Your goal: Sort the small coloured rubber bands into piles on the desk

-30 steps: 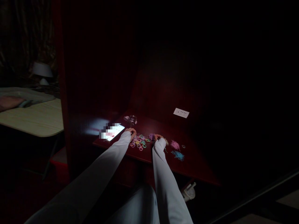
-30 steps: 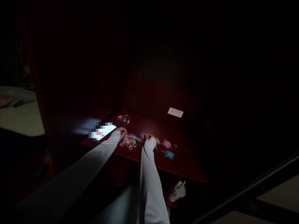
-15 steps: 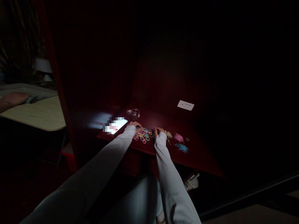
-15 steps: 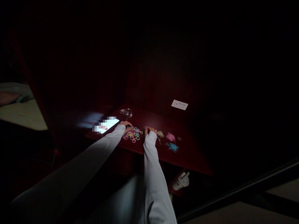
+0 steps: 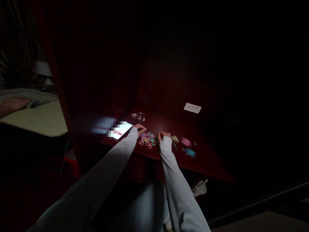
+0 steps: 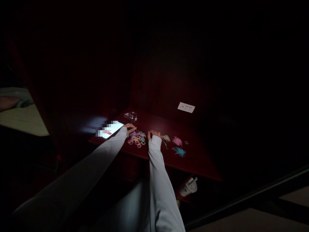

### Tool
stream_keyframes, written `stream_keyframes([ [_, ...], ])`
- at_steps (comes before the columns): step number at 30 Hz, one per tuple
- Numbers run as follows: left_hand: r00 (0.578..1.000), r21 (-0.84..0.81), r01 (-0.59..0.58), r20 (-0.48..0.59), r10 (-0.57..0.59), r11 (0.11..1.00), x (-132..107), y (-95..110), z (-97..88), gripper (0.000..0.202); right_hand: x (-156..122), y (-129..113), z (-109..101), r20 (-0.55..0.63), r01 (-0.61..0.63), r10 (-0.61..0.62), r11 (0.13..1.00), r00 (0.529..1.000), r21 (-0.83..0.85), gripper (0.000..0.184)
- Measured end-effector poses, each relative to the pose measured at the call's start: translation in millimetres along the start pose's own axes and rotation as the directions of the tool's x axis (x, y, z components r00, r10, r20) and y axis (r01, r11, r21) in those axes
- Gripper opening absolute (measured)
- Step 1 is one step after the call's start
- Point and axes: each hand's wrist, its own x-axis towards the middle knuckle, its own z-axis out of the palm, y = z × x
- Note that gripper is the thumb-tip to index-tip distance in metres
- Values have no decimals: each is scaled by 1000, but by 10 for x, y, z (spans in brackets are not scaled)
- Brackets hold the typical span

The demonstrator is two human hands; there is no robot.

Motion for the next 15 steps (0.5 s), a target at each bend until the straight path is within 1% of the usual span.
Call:
stream_keyframes([
  [2, 998, -110, 33, -57, -40, 993, 29, -11, 8, 15, 4, -100, 40, 63, 96, -96, 995, 993, 10, 23],
  [4, 992, -199, 87, -69, -102, 976, 35, -15, 18, 17, 25, -194, 95, 105, 153, -155, 988, 982, 31, 20],
  [6, 988, -276, 135, -29, -149, 951, 25, -15, 32, 21, 57, -256, 157, 85, 135, -138, 990, 987, 44, 21],
  [8, 986, -335, 166, 33, -164, 928, 10, -16, 51, 25, 84, -272, 216, 47, 76, -79, 995, 996, 65, 23],
  [9, 985, -351, 175, 56, -166, 920, 2, -17, 60, 27, 91, -265, 242, 50, 62, -66, 995, 997, 79, 23],
  [11, 980, -348, 197, 81, -180, 916, -11, -22, 75, 30, 91, -236, 284, 107, 73, -83, 992, 991, 103, 22],
  [13, 980, -349, 199, 71, -186, 916, -25, -27, 79, 32, 79, -207, 308, 163, 71, -89, 991, 983, 110, 20],
  [15, 983, -348, 182, 61, -171, 920, -43, -27, 71, 35, 67, -198, 315, 193, 51, -71, 993, 979, 107, 19],
])
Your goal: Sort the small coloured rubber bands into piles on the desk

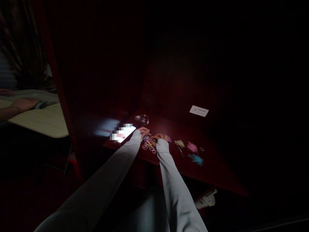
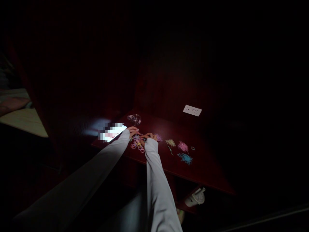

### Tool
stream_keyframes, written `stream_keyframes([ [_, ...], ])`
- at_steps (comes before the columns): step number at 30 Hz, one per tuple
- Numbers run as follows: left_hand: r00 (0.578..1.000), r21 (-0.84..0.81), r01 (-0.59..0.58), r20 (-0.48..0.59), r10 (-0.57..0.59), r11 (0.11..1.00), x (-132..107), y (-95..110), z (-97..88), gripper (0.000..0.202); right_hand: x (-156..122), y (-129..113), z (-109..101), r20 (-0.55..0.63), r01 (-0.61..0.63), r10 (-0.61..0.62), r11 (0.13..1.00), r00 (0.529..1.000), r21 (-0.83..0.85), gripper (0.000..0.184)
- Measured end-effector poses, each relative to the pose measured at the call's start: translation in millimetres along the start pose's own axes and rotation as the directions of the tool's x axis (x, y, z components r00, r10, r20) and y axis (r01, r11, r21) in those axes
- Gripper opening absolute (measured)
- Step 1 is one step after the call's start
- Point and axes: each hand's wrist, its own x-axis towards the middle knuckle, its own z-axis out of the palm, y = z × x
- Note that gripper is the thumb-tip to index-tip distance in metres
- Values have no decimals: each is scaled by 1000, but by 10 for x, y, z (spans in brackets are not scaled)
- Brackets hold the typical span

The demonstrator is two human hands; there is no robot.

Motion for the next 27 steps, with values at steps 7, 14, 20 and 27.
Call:
stream_keyframes([
  [7, 999, 22, -34, 8, 34, 999, -34, 45, -8, 34, 12, -73, -24, 13, 21, -20, 1000, 1000, -15, 16],
  [14, 999, 66, -10, 53, 6, 998, 4, 62, -43, 31, 14, -58, -22, -46, 29, -26, 998, 999, 64, 21],
  [20, 999, 67, -17, 40, 14, 998, 25, 39, -42, 32, 71, 88, 47, -201, -160, 219, 949, 955, 272, 28],
  [27, 1000, 48, -3, -12, 4, 999, -8, 60, 19, 28, 133, 175, 25, -168, -225, 316, 883, 934, 412, 35],
])
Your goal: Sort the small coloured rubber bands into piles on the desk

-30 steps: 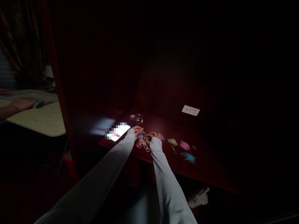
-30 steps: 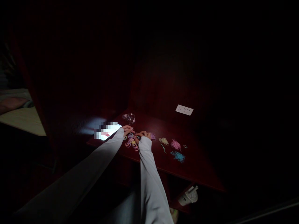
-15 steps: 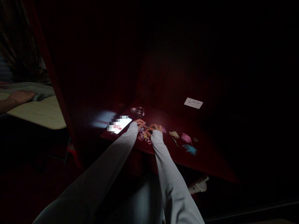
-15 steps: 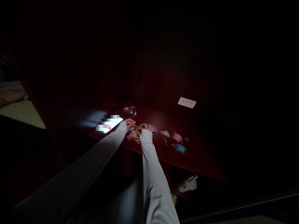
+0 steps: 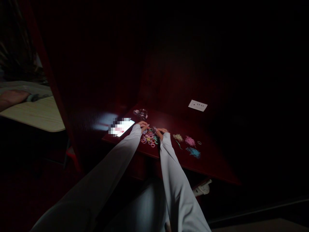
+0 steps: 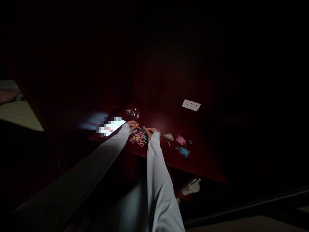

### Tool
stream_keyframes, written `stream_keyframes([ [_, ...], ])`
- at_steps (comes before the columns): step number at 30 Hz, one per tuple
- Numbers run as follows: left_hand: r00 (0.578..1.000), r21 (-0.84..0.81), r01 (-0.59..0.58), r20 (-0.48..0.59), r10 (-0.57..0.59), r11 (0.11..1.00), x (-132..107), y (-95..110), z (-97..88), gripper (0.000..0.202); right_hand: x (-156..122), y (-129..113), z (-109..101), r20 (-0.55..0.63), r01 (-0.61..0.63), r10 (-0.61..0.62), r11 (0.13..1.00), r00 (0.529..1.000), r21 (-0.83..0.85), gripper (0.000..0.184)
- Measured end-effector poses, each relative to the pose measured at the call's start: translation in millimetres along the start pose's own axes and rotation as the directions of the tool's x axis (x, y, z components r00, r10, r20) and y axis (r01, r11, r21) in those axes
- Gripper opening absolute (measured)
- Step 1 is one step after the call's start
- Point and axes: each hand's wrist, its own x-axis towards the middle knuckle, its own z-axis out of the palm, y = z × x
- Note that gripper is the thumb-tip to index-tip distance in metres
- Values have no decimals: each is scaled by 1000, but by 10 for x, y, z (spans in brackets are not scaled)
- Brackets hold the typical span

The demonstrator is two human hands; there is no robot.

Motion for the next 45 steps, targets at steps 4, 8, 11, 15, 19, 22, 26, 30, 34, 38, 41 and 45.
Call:
stream_keyframes([
  [4, 1000, 0, 16, -21, -16, 1000, -17, 6, 22, 34, 30, -26, -52, -22, -16, 18, 996, 1000, 83, 45],
  [8, 1000, 11, 16, -2, -16, 1000, -35, 38, 16, 35, 27, -53, -254, -258, -34, 31, 999, 966, -5, 55],
  [11, 1000, 29, -6, 14, 6, 1000, -55, 38, 19, 34, 35, -62, -434, -378, -128, 52, 976, 924, -179, 54],
  [15, 999, 40, -39, 13, 39, 998, -88, -3, 38, 34, 82, -50, -551, -315, -195, 85, 921, 945, -338, 45],
  [19, 999, 10, -31, 10, 31, 999, -91, 13, 50, 38, 100, -21, -553, -295, -243, 138, 902, 945, -358, 47],
  [22, 998, -33, -34, 52, 36, 999, -4, 88, 135, 40, 89, -9, -549, -300, -291, 189, 894, 935, -342, 51],
  [26, 979, -23, -74, 191, 77, 997, 268, 203, 468, 38, 97, 20, -549, -319, -325, 233, 904, 919, -276, 54],
  [30, 966, 144, -40, 259, 1, 989, 523, 286, 867, 29, 124, 71, -510, -419, -359, 257, 915, 871, -185, 59],
  [34, 965, 459, -128, 261, 5, 879, 559, 339, 994, 15, 132, 91, -439, -520, -361, 229, 917, 823, -168, 57],
  [38, 966, 513, -188, 250, 64, 838, 513, 304, 807, 17, 105, 63, -431, -496, -304, 160, 926, 854, -225, 55],
  [41, 956, 529, -216, 285, 68, 821, 521, 235, 601, 22, 61, 33, -472, -408, -253, 133, 933, 903, -255, 50],
  [45, 952, 629, -214, 305, 16, 747, 544, 182, 504, 17, 22, 12, -498, -395, -229, 112, 937, 912, -262, 47],
])
